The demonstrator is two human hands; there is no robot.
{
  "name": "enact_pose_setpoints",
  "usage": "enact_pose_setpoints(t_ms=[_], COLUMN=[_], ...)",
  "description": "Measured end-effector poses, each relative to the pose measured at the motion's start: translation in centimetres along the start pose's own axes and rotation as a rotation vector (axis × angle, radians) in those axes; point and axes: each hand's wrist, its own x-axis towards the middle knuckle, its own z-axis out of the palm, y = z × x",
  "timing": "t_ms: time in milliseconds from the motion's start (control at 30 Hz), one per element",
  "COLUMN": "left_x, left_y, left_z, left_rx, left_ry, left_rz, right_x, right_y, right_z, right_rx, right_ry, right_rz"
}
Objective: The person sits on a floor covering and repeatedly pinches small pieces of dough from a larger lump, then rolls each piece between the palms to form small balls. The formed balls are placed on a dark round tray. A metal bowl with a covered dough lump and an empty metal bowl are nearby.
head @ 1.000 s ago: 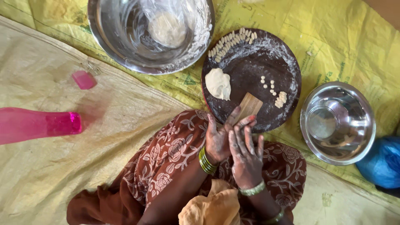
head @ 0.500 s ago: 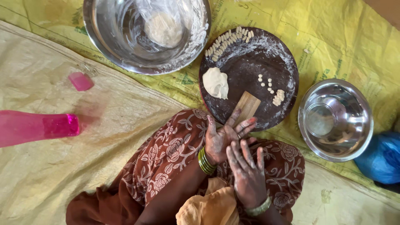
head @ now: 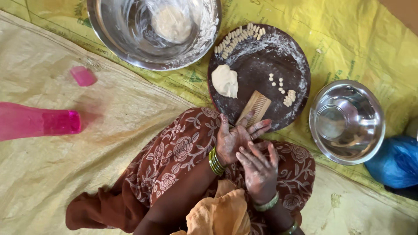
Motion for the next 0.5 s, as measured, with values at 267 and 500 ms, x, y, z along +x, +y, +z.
enact_pose_setpoints(t_ms=[267,500], left_x=[-1.0,-1.4], left_y=[0.7,0.4], left_z=[1.7,0.8], left_rx=[0.278,0.338], left_ry=[-0.114,-0.148], left_rz=[-0.045,-0.046], right_x=[-0.9,-1.0], right_y=[2.1,2.1], right_z=[-1.9,-2.8], right_rx=[2.045,2.246], right_ry=[-0.037,-0.082], right_rz=[0.659,0.605])
